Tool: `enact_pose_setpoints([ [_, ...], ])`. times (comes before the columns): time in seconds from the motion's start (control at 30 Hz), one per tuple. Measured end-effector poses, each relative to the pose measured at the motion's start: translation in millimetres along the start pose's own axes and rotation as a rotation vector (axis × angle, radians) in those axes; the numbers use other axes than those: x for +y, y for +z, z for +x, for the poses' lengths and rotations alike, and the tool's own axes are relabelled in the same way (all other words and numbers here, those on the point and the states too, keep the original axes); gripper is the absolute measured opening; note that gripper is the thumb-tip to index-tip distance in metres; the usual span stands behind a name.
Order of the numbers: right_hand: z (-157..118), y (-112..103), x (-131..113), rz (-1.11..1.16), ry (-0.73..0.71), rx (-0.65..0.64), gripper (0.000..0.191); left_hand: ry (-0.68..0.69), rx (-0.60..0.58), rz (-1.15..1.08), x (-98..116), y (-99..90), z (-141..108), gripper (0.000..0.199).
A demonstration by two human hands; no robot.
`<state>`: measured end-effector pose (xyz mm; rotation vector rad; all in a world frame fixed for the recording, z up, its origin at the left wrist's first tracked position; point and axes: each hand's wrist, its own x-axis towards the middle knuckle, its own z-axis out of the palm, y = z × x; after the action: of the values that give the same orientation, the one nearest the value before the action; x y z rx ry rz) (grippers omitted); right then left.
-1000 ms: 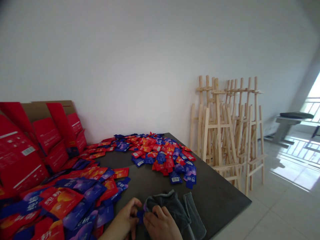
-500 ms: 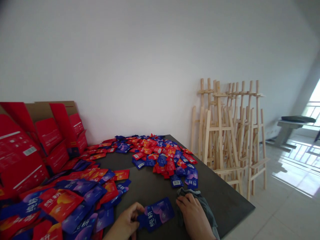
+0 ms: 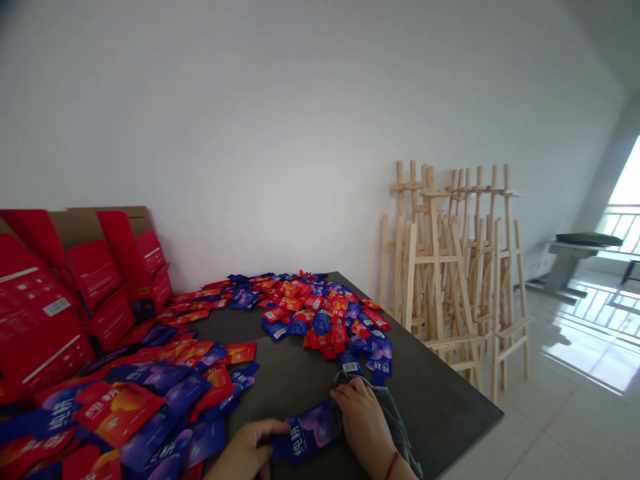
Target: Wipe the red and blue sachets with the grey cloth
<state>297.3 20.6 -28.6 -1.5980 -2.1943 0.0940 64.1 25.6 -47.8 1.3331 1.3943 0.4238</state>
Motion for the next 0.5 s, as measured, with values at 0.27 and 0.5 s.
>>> enact_pose_setpoints([
  [0.27,-7.6,2.2,16.9,-0.040,-0.006,0.052,0.044,0.229,0.179,-0.022,37.5,-88.9,-45.0,0.047],
  [0.5,-7.6,6.2,16.0,-0.050,-0.043,0.106,0.042,0.230,0.543,0.051,46.6,-231.7,-87.2,0.040],
])
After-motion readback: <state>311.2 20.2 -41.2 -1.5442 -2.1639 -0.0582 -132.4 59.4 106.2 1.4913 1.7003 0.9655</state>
